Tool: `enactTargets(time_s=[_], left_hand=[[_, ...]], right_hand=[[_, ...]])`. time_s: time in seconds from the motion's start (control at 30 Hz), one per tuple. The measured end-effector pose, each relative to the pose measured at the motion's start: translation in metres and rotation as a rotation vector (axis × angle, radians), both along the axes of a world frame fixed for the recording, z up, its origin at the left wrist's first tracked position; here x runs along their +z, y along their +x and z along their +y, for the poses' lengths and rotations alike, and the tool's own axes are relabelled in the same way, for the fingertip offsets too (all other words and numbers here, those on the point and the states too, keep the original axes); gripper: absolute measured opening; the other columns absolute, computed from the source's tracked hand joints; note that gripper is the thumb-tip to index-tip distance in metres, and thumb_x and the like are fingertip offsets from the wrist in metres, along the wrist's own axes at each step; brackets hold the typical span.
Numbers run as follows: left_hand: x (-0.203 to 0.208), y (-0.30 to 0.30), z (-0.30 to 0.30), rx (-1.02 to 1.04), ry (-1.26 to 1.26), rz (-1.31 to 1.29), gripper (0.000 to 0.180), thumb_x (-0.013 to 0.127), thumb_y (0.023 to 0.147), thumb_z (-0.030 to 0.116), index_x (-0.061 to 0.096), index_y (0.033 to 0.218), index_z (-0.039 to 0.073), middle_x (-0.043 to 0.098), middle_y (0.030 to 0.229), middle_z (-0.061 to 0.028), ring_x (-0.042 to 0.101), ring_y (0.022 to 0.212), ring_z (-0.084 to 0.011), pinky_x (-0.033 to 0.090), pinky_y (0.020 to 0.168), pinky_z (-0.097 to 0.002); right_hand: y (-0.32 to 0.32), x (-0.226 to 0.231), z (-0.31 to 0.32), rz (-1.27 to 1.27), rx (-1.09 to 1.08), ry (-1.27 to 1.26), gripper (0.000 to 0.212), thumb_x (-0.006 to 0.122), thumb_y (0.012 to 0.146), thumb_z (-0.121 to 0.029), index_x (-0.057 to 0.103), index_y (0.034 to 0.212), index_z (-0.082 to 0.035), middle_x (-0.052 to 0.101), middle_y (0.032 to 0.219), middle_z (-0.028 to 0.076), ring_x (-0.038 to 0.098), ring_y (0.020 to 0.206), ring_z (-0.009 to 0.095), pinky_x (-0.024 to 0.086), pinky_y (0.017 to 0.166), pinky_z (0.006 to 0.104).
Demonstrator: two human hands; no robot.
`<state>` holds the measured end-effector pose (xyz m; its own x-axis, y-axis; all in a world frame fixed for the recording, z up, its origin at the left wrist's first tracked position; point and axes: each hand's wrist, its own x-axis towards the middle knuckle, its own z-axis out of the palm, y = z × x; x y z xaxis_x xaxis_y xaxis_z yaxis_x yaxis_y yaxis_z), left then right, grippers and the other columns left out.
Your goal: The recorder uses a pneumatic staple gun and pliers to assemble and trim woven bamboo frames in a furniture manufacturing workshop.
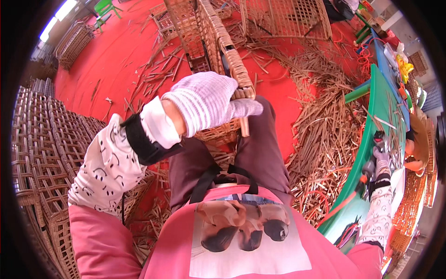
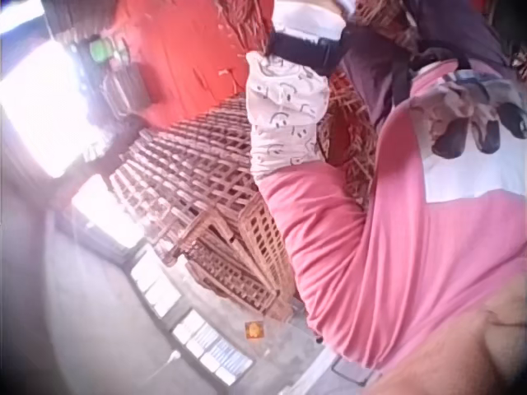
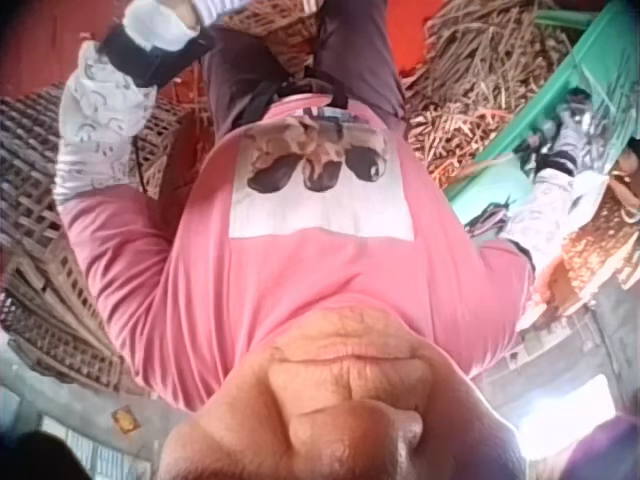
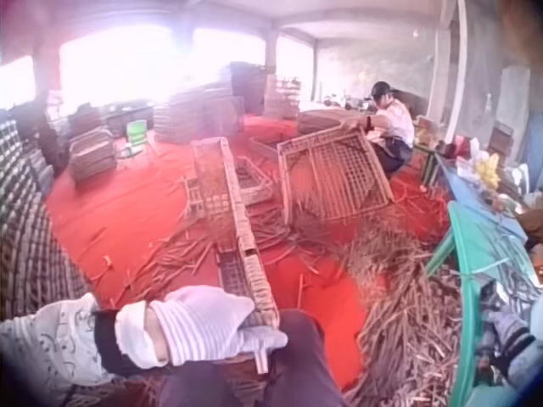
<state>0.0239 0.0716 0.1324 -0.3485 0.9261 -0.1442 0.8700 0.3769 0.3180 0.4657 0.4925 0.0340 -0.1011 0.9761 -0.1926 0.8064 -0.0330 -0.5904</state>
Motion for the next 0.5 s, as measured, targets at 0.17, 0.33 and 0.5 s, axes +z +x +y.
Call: enactTargets(time_s=[0.17,0.33,0.5], left_hand=[[-0.02,0.008,0.0,0.049,0.2,0.104,0.042,0.058,0.078,0.046,0.061,0.087,0.005,0.062,0.074,-0.0168,0.061,0.07,-0.0341,0.048,0.062,-0.0422],[-0.028,0.003,0.006,0.062,0.179,0.109,0.035,0.063,0.078,0.038,0.058,0.086,0.005,0.06,0.074,-0.0194,0.059,0.072,-0.0367,0.045,0.059,-0.0398],[-0.03,-0.003,0.009,0.06,0.198,0.074,0.038,0.062,0.079,0.04,0.057,0.088,0.003,0.062,0.074,-0.017,0.06,0.071,-0.0351,0.045,0.06,-0.0395]], right_hand=[[0.08,-0.005,0.016,0.365,0.37,-0.251,0.054,0.049,0.087,-0.039,0.042,0.126,-0.003,0.055,0.113,0.009,0.053,0.1,0.024,0.044,0.082,0.037],[0.091,0.049,-0.107,0.202,-0.415,-0.301,0.067,0.059,0.078,-0.048,0.042,0.121,0.0,0.049,0.121,0.02,0.051,0.106,0.029,0.044,0.085,0.0372],[0.179,0.038,-0.215,-0.543,-0.142,-0.42,0.106,0.068,0.058,-0.062,0.032,0.128,0.007,0.045,0.122,0.024,0.048,0.111,0.03,0.037,0.095,0.0355]])
